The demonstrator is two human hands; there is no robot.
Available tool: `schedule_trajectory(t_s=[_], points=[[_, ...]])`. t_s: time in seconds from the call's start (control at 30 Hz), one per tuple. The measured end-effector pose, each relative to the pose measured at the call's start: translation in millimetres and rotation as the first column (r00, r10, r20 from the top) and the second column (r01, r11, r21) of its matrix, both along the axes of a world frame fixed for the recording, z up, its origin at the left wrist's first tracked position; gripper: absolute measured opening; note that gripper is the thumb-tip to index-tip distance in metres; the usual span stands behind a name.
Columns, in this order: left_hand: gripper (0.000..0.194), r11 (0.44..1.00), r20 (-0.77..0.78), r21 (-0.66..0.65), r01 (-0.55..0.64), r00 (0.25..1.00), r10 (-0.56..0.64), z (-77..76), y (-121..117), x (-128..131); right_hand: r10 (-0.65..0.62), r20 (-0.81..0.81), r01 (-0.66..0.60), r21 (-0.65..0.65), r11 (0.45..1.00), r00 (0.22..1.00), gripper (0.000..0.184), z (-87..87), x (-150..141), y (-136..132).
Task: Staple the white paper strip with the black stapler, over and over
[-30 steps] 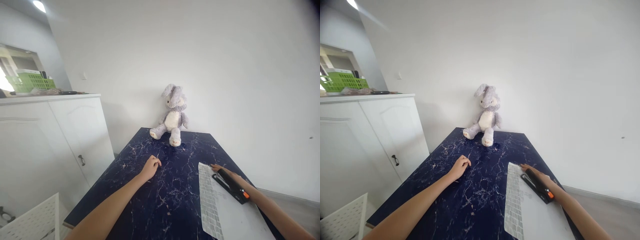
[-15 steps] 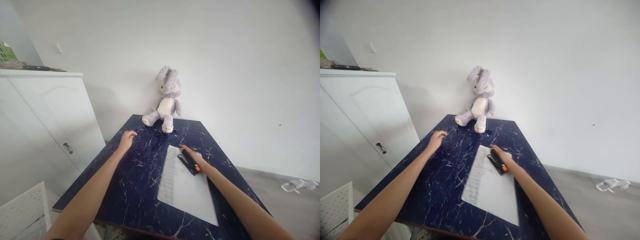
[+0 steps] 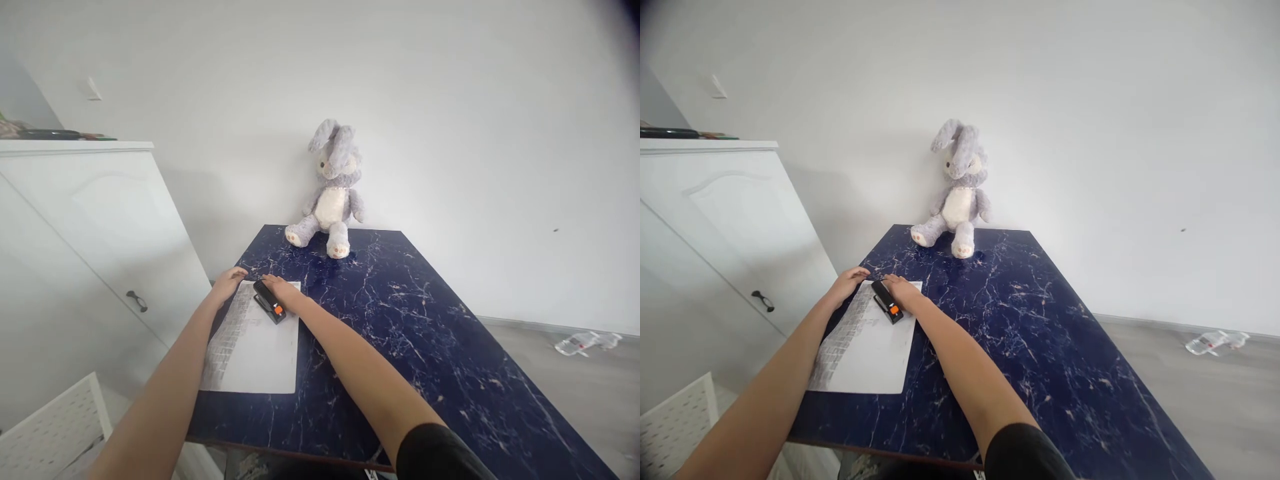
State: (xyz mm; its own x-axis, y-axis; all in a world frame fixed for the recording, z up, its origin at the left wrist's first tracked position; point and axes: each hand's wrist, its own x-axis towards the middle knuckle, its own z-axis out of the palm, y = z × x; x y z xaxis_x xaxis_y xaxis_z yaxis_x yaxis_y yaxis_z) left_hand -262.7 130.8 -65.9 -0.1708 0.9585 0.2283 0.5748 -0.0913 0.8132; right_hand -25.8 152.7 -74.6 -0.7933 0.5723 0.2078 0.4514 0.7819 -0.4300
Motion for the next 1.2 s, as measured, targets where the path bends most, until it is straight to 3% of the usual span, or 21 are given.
schedule_trajectory(t_s=[0.13,0.2,0.3,0.37,0.47,0.53,0.63,0.73,0.9,1.1,1.2], points=[[0.023,0.998,-0.083,0.010,0.061,0.995,-0.060,-2.1,0,-1,0.011,-0.041,-0.013,-0.037,0.999,0.999,0.053,6.5,7,-2],[0.023,0.996,-0.110,0.014,0.091,0.990,-0.089,-3.2,-3,-3,-0.078,-0.184,0.064,-0.076,0.995,0.980,0.051,13.8,11,-8],[0.029,0.991,-0.125,0.017,0.131,0.984,-0.128,-5.9,-11,-8,-0.334,-0.490,0.260,-0.215,0.941,0.805,0.046,24.2,16,-27],[0.032,0.989,-0.138,0.031,0.146,0.980,-0.141,-7.7,-14,-10,-0.360,-0.564,0.233,-0.287,0.929,0.743,0.039,26.8,20,-47],[0.031,0.985,-0.182,0.062,0.160,0.972,-0.147,-8.9,-15,-7,-0.267,-0.467,0.140,-0.288,0.947,0.843,0.043,22.7,26,-78],[0.029,0.982,-0.215,0.076,0.174,0.964,-0.154,-8.9,-15,-2,-0.254,-0.352,0.162,-0.270,0.949,0.901,0.055,18.6,30,-92],[0.027,0.976,-0.343,0.082,0.204,0.925,-0.165,-9.0,-16,7,-0.251,-0.229,0.196,-0.239,0.951,0.940,0.051,16.6,40,-97],[0.026,0.973,-0.472,0.104,0.206,0.871,-0.134,-8.7,-19,15,-0.254,-0.208,0.207,-0.221,0.953,0.945,0.042,19.0,57,-94],[0.027,0.970,-0.523,0.106,0.218,0.842,-0.132,-6.4,-21,18,-0.244,-0.234,0.193,-0.219,0.956,0.941,0.039,21.6,98,-97],[0.029,0.973,-0.585,0.104,0.204,0.804,-0.105,-6.3,-22,16,-0.286,-0.214,0.230,-0.251,0.940,0.934,0.041,25.1,166,-120],[0.027,0.980,-0.624,0.122,0.160,0.780,-0.050,1.1,-24,35,-0.339,-0.217,0.277,-0.271,0.922,0.915,0.040,27.4,188,-131]])
